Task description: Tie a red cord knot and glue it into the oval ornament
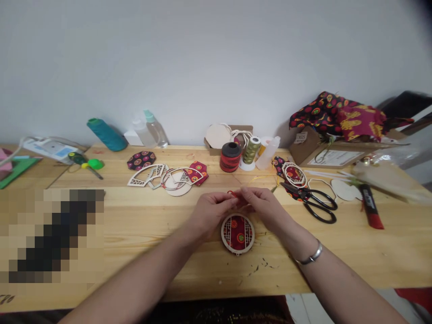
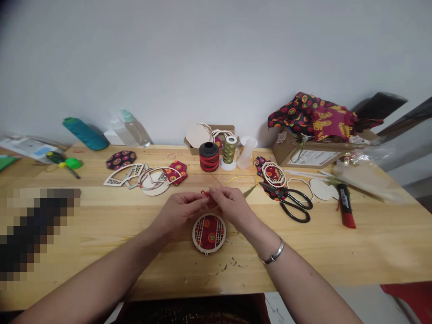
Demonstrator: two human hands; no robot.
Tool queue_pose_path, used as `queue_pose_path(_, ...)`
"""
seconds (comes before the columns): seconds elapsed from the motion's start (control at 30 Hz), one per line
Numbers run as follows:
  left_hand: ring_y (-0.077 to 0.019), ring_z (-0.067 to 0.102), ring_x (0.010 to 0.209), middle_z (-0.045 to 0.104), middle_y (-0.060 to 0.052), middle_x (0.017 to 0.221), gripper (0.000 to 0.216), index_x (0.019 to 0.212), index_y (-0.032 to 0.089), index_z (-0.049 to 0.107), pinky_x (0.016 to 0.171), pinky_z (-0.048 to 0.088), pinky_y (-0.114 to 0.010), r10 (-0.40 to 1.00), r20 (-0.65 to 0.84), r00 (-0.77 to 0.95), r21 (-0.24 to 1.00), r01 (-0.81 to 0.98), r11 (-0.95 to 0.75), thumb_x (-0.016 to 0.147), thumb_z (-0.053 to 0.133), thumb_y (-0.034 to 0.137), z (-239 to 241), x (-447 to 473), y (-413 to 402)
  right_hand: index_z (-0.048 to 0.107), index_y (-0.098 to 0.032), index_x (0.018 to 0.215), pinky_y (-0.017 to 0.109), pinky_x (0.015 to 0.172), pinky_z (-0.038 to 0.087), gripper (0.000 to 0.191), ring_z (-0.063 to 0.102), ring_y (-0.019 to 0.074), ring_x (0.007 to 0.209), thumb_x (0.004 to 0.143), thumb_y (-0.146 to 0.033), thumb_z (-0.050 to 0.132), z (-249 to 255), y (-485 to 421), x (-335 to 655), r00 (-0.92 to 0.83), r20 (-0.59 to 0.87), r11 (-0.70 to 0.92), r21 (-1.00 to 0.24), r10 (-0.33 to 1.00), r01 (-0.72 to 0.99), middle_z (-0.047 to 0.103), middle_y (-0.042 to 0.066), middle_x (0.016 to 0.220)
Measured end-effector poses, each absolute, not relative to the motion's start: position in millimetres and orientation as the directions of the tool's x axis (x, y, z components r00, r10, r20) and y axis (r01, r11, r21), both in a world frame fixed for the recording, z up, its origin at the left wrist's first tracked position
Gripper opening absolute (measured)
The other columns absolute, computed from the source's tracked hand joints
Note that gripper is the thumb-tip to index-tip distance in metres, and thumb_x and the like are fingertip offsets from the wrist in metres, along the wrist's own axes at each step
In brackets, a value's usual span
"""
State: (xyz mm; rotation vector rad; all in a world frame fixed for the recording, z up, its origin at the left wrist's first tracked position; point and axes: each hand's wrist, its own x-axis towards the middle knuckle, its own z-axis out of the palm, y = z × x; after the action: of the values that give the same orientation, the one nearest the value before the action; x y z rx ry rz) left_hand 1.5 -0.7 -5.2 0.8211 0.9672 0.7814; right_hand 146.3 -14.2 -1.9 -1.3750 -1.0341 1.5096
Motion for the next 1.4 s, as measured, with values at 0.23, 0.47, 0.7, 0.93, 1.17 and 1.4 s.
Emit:
queue_pose_path(0.23, -0.0113, 0.055, 0.052, 0.066, -0.002, 0.057, 0.01, 0.069, 0.014, 0.075, 0.054, 0.042, -0.023, 0.848, -0.337, 0.409, 0.935, 0.04, 0.352, 0.069, 0.067, 0.021, -8, -1, -1, 0.073, -0.015, 0.078, 0.024, 0.049, 0.05, 0.036, 0.059, 0.0104, 0.049, 0.051, -0.037, 0.081, 2, -16, 144, -0.112, -0.446, -0.46, -0.869, 0.888, -0.18, 0.067, 0.002, 0.059)
queue_pose_path(0.47, -0.0126, 0.057, 0.054, 0.068, -0.005, 0.06, 0.01, 0.065, 0.013, 0.073, 0.055, 0.043, -0.024, 0.823, -0.402, 0.4, 0.899, 0.002, 0.438, 0.067, 0.07, 0.023, -2, 2, -2, 0.066, -0.013, 0.062, 0.02, 0.035, 0.046, 0.026, 0.053, 0.0084, 0.042, 0.058, -0.037, 0.076, -5, -14, 145, -0.024, -0.316, -0.316, -0.935, 0.948, -0.159, 0.061, 0.0, 0.052)
queue_pose_path(0.7, -0.0124, 0.06, 0.058, 0.068, -0.004, 0.062, 0.007, 0.068, 0.013, 0.073, 0.063, 0.046, -0.026, 0.809, -0.37, 0.456, 0.868, -0.14, 0.476, 0.067, 0.07, 0.02, -7, 0, -2, 0.062, -0.013, 0.066, 0.018, 0.035, 0.046, 0.031, 0.055, 0.0096, 0.044, 0.065, -0.043, 0.07, -1, -15, 145, -0.037, -0.328, -0.33, -0.932, 0.944, -0.149, 0.059, -0.001, 0.049)
queue_pose_path(0.93, -0.0128, 0.058, 0.056, 0.067, -0.005, 0.059, 0.01, 0.067, 0.013, 0.074, 0.059, 0.045, -0.025, 0.823, -0.344, 0.452, 0.882, -0.143, 0.448, 0.067, 0.07, 0.021, -1, 1, -1, 0.065, -0.014, 0.076, 0.019, 0.038, 0.043, 0.034, 0.053, 0.008, 0.04, 0.062, -0.044, 0.072, 0, -14, 149, -0.208, -0.354, -0.372, -0.927, 0.912, -0.053, 0.058, -0.003, 0.049)
queue_pose_path(1.17, -0.0127, 0.055, 0.055, 0.062, -0.003, 0.054, 0.009, 0.066, 0.013, 0.073, 0.052, 0.04, -0.023, 0.81, -0.4, 0.429, 0.85, -0.155, 0.503, 0.063, 0.074, 0.022, -6, 0, 1, 0.07, -0.012, 0.076, 0.018, 0.037, 0.025, 0.029, 0.036, 0.0027, 0.037, 0.057, -0.034, 0.074, -3, -10, 152, -0.123, -0.299, -0.306, -0.951, 0.946, -0.045, 0.049, -0.007, 0.042)
queue_pose_path(1.4, -0.0033, 0.038, 0.042, 0.057, 0.001, 0.049, 0.011, 0.066, 0.011, 0.072, 0.042, 0.025, -0.017, 0.795, -0.447, 0.411, 0.806, -0.2, 0.557, 0.061, 0.075, 0.02, -5, 1, 1, 0.068, -0.013, 0.069, 0.019, 0.039, 0.03, 0.019, 0.044, 0.0056, 0.04, 0.06, -0.029, 0.071, -8, -9, 153, -0.046, -0.248, -0.248, -0.969, 0.968, 0.002, 0.055, -0.004, 0.046)
